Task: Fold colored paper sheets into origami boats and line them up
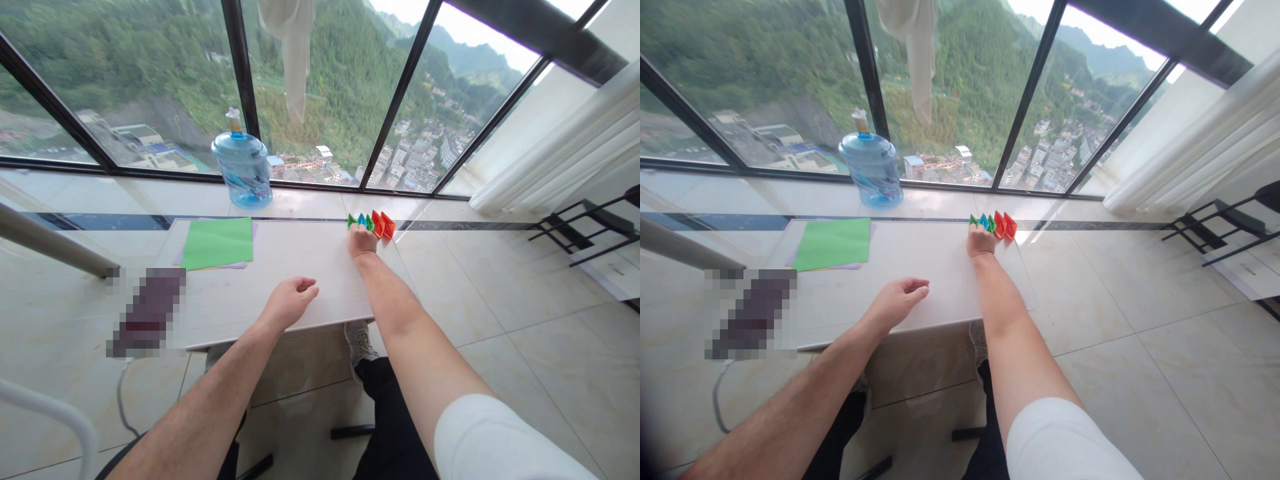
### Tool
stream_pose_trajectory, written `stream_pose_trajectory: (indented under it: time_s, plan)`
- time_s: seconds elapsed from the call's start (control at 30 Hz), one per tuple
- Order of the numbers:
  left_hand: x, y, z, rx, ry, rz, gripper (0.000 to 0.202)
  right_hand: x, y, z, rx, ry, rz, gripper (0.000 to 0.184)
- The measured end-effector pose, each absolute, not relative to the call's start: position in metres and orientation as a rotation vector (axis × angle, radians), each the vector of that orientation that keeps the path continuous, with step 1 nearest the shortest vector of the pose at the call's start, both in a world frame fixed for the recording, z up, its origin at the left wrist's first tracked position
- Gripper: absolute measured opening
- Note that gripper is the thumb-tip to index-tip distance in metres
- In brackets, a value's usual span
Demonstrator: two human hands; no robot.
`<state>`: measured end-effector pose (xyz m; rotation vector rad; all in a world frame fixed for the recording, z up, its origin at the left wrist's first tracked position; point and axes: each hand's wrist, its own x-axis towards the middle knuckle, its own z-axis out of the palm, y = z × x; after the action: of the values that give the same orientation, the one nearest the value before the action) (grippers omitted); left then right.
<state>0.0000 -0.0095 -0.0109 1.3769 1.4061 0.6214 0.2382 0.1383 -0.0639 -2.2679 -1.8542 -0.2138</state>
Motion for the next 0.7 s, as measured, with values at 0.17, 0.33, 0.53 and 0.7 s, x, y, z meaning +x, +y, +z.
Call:
stream_pose_trajectory:
  time_s: [0.17, 0.33, 0.53, 0.7]
  plan:
    - [0.000, -0.009, -0.013, 1.370, 1.403, 0.644, 0.035, 0.239, 0.129, -0.054, -2.254, -1.827, -0.169, 0.028]
    - [-0.002, -0.005, -0.011, 1.390, 1.412, 0.616, 0.033, 0.221, 0.099, -0.050, -2.194, -1.669, -0.159, 0.033]
    - [-0.034, 0.015, -0.007, 1.654, 1.734, 0.629, 0.038, 0.136, 0.075, -0.042, -1.916, -1.868, 0.417, 0.027]
    - [-0.071, 0.026, -0.012, 1.840, 2.019, 0.606, 0.047, 0.062, 0.087, -0.037, -1.706, -1.988, 0.661, 0.024]
